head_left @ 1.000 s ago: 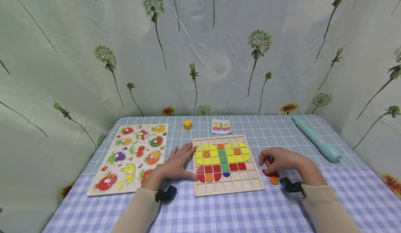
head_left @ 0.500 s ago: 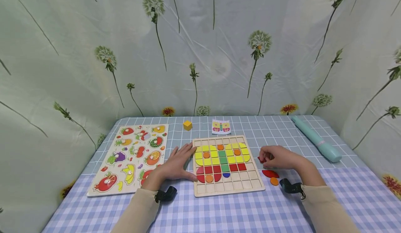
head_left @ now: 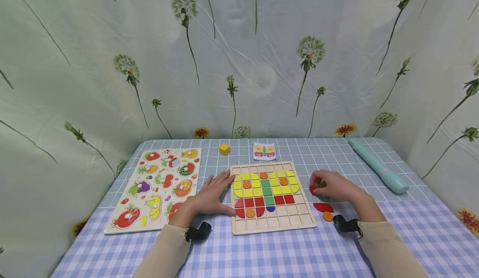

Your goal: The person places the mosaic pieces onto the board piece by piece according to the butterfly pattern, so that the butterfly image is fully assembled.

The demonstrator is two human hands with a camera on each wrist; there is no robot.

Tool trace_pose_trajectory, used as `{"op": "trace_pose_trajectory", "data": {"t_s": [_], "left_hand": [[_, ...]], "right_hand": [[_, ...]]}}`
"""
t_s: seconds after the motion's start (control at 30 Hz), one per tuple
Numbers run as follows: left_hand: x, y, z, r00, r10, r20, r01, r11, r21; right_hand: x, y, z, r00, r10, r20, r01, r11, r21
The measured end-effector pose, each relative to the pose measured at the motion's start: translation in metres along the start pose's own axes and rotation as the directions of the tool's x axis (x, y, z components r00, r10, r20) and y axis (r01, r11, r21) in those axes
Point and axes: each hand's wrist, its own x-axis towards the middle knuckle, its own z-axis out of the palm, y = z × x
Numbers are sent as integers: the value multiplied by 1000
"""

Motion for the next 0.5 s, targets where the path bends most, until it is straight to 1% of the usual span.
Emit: {"op": "trace_pose_trajectory", "data": {"t_s": [0.17, 0.23, 0.4, 0.5], "left_hand": [[-1, 0, 0, 1000, -2, 2, 2, 1000, 1], [-1, 0, 0, 1000, 0, 1, 0, 1000, 2], [-1, 1, -1, 1000, 6, 0, -6, 1000, 0], [-1, 1, -1, 1000, 7, 0, -7, 1000, 1]], "right_hand": [[0, -5, 0, 1000, -7, 5, 6, 999, 51], [0, -7, 0, 1000, -20, 1, 20, 998, 65], [-1, -13, 1, 998, -64, -17, 65, 995, 73], [-1, -16, 2, 998, -65, -24, 67, 994, 83]]}}
